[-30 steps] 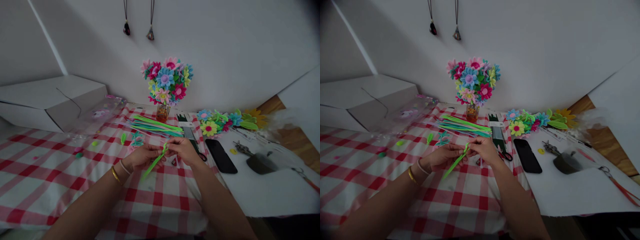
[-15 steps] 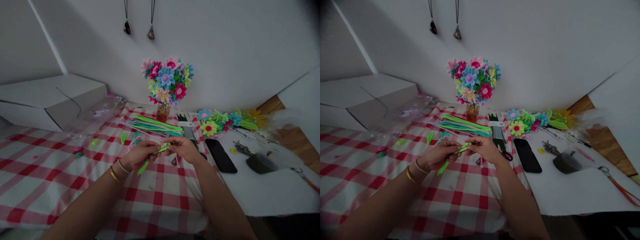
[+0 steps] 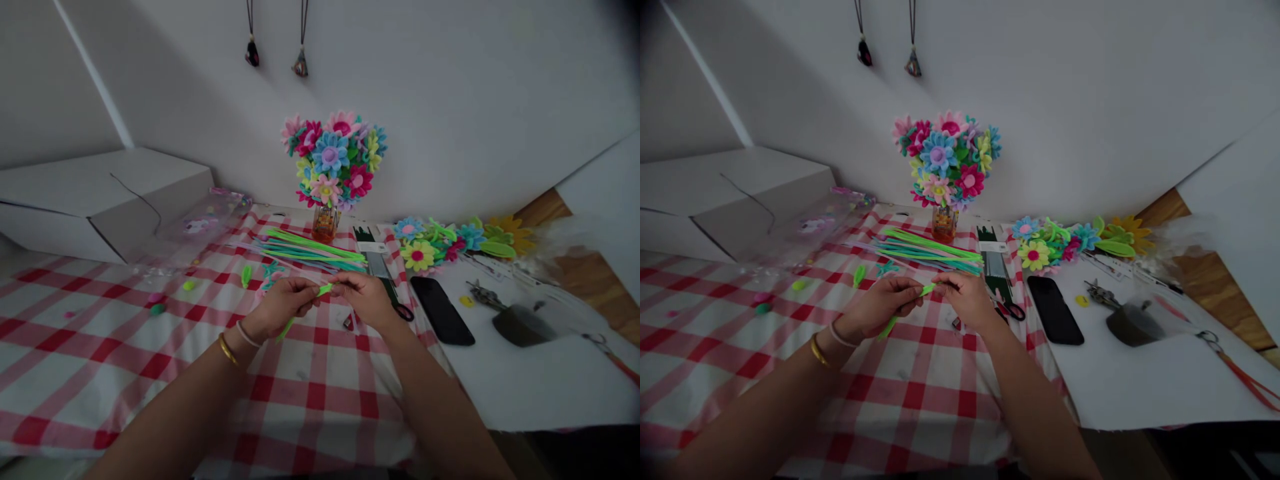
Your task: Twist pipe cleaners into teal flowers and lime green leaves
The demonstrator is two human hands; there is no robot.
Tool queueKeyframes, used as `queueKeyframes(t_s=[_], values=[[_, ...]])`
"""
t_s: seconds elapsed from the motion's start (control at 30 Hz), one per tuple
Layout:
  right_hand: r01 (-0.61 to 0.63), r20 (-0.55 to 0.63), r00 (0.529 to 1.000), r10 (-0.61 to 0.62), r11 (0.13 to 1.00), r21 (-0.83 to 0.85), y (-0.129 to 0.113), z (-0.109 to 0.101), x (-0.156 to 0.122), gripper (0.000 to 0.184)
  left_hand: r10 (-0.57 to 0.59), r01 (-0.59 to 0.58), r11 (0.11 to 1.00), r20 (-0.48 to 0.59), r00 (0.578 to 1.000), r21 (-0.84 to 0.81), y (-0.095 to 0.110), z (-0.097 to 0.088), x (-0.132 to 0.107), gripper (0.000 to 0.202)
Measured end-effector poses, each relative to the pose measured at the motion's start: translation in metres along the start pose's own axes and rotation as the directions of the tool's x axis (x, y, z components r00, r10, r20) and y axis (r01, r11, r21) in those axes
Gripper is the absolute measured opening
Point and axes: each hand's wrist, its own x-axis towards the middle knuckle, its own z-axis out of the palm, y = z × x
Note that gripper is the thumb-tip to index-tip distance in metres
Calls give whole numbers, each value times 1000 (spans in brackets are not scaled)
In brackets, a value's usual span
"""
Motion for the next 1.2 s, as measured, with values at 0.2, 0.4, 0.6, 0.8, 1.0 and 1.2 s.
queueKeyframes(t_s=[0.2, 0.4, 0.6, 0.8, 1.0, 1.2], values=[[101, -117, 987, -107, 993, -59, -4, 4, 0, 14, 290, -203, 877, -142, 946, 436, 2, 3, 0, 18], [7, -93, 996, -2, 998, 57, 2, 1, 1, 16, 232, -216, 941, -30, 972, 262, 3, 1, -3, 17], [26, 63, 997, -35, 989, 144, 0, -2, 1, 15, 45, -41, 998, 90, 995, -43, -1, -1, -3, 18], [-126, 139, 986, 91, 955, 269, -5, 1, -1, 19, -40, 53, 986, 85, 996, -159, -1, -2, -3, 12], [-223, 159, 970, 182, 930, 291, -11, 1, -2, 15, -82, 84, 987, 20, 996, -138, -2, -4, -1, 12], [-342, 157, 940, 304, 843, 414, -5, 4, -1, 12, 248, -196, 918, -112, 962, 345, 2, 3, -5, 11]])
